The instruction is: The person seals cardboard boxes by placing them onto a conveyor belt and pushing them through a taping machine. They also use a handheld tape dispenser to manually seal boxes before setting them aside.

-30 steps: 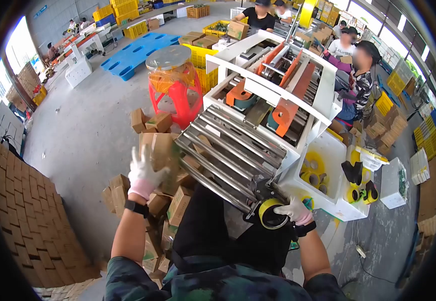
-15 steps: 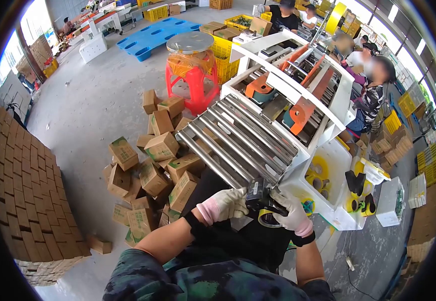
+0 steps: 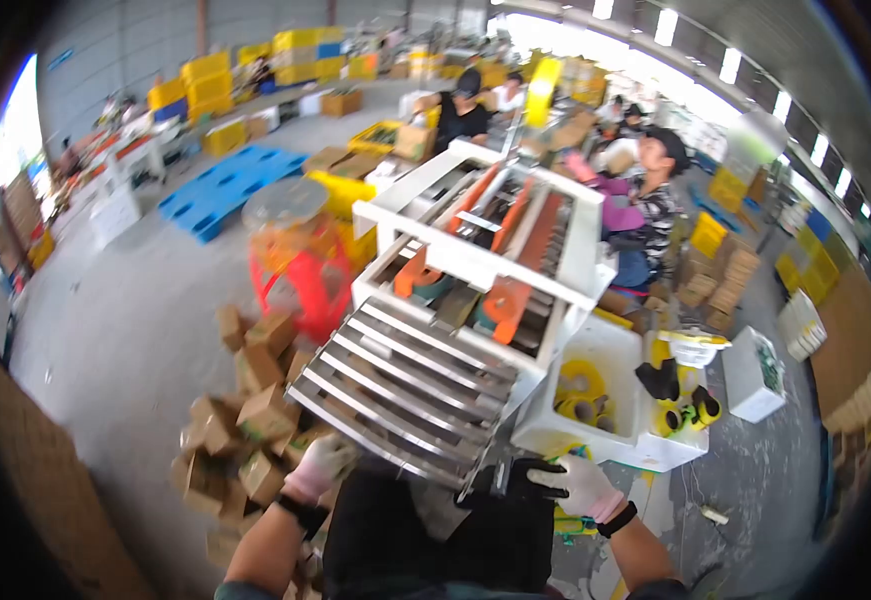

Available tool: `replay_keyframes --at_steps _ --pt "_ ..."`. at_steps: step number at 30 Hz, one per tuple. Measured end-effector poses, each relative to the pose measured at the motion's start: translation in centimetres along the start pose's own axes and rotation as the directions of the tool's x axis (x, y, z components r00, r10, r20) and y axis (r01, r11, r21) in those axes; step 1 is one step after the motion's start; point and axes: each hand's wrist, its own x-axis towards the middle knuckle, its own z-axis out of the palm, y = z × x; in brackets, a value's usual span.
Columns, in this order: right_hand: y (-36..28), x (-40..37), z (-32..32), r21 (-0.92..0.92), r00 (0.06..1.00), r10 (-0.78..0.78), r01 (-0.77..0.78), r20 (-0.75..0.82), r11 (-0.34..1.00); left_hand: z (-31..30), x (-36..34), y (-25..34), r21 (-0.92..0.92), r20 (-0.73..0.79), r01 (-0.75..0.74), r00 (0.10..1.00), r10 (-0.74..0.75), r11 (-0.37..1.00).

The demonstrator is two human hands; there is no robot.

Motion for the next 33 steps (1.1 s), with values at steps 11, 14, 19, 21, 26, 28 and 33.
replay_keyframes --at_steps 11,14,19,21,26,28,33 --pt "1.5 -4.4 6.4 -0.252 0.985 0.137 -0.108 0.103 0.962 1.5 4.7 -1.6 0.184 -0.184 0.087 0.982 -0.053 0.979" --pt "1.7 -4.2 6.5 -0.224 0.988 0.127 -0.103 0.092 0.969 1.1 4.6 -2.1 0.153 -0.219 0.124 0.972 -0.089 0.98" --pt "2.4 -4.3 6.8 -0.192 0.996 0.086 -0.078 0.032 0.978 0.6 5.2 -2.8 0.383 -0.232 0.058 0.972 0.035 0.922" --pt "2.0 -4.0 6.4 -0.172 0.997 0.077 -0.073 0.016 0.982 0.4 5.7 -3.1 0.465 -0.222 0.025 0.971 0.089 0.885" --pt "1.1 -3.5 5.3 -0.136 0.997 0.077 -0.077 -0.004 0.988 1.4 5.2 -1.1 0.449 -0.258 0.045 0.963 0.081 0.893" --pt "0.9 -3.5 5.5 -0.142 0.996 0.094 -0.093 0.0 0.986 1.5 5.1 -0.8 0.417 -0.261 0.05 0.963 0.067 0.907" --pt "1.9 -3.8 6.5 -0.166 0.994 0.112 -0.11 0.007 0.98 1.7 4.9 -0.5 0.323 -0.222 0.053 0.975 0.021 0.945"
